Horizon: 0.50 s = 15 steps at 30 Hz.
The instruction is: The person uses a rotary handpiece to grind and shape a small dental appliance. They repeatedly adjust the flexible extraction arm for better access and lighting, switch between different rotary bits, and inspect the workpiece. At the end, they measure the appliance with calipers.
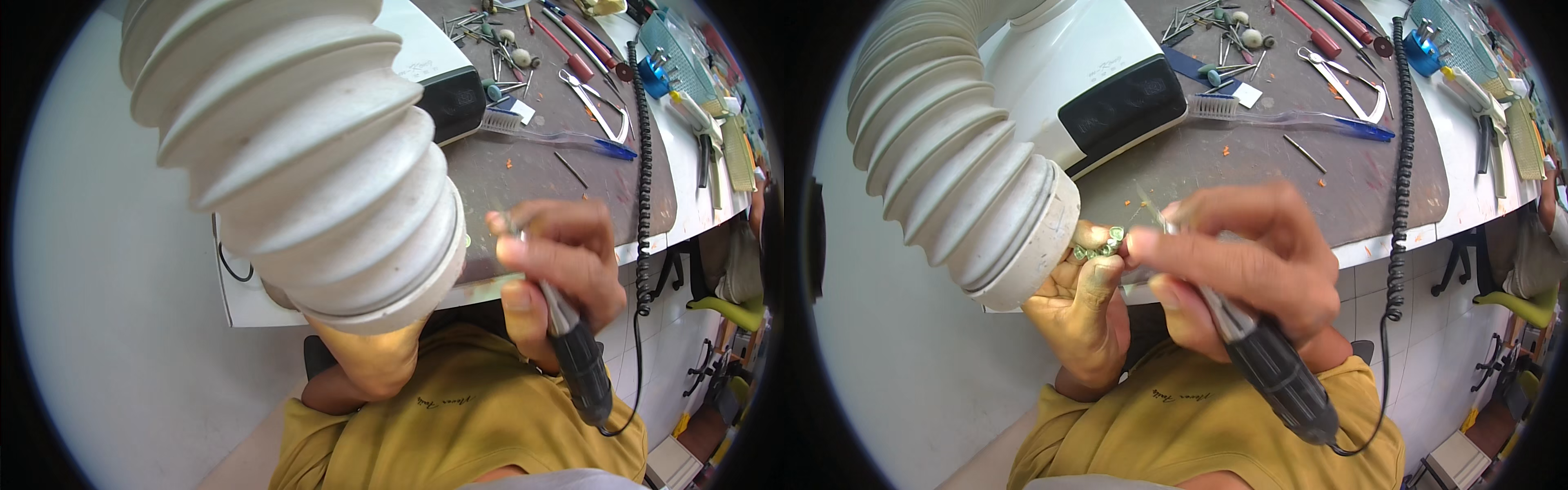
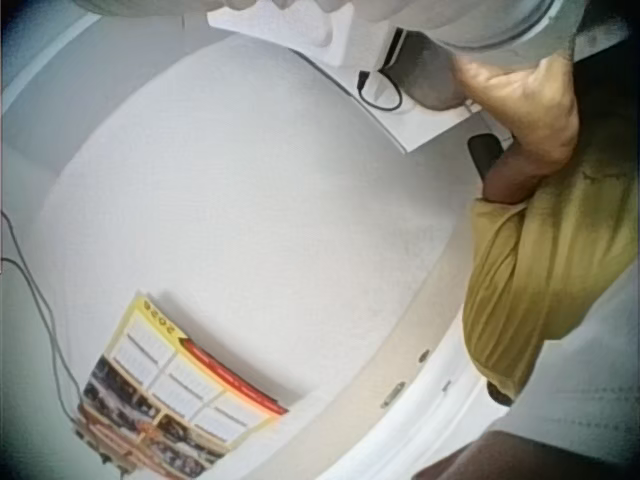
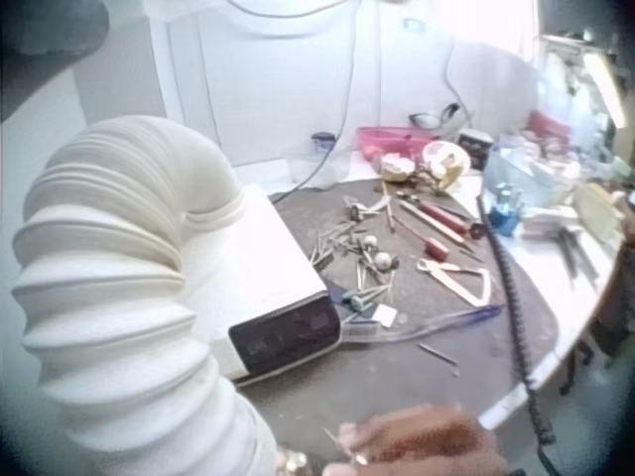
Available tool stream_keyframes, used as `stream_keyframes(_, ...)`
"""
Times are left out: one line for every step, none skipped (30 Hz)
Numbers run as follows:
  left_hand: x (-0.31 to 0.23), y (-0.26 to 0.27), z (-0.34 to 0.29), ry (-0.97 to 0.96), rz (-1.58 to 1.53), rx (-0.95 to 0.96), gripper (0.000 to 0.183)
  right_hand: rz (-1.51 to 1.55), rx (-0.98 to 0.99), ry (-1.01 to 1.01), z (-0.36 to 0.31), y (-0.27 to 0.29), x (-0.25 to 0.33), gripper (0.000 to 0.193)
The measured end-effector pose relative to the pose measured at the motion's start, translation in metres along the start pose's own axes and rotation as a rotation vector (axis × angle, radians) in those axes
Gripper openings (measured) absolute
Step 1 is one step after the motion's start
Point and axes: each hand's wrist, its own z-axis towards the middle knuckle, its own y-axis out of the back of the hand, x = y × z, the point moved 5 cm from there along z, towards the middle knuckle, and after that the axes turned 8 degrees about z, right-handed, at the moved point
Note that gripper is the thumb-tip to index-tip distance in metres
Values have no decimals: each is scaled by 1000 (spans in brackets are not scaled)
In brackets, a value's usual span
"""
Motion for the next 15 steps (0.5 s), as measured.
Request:
stream_keyframes(3,1,-1,23,-28,-10,32,-8,6,17,-3,1,1,20)
stream_keyframes(7,2,-3,44,-56,-22,32,-14,14,35,-5,2,2,20)
stream_keyframes(7,2,-2,73,-53,-17,32,-6,29,44,-7,4,2,19)
stream_keyframes(7,4,-2,82,-57,-25,32,33,29,31,-8,2,2,20)
stream_keyframes(7,5,-3,91,-63,-33,31,71,30,18,-8,1,2,21)
stream_keyframes(8,6,-3,83,-81,-48,31,108,29,4,-9,0,2,22)
stream_keyframes(8,7,-4,75,-84,-58,31,133,60,9,-8,1,0,24)
stream_keyframes(8,7,-5,68,-86,-67,30,155,65,13,-8,0,-1,26)
stream_keyframes(7,6,-5,63,-75,-69,29,176,70,16,-8,-1,-2,27)
stream_keyframes(7,5,-5,65,-74,-66,28,190,49,17,-10,-3,-2,27)
stream_keyframes(6,4,-4,67,-73,-64,27,196,35,18,-11,-4,-2,27)
stream_keyframes(6,3,-3,74,-80,-60,26,203,21,20,-12,-5,-2,27)
stream_keyframes(5,3,-2,72,-80,-59,25,204,15,22,-12,-5,-2,27)
stream_keyframes(4,2,-2,70,-81,-57,24,203,8,27,-12,-6,-2,27)
stream_keyframes(4,1,-2,59,-77,-56,23,203,0,32,-11,-6,-2,27)
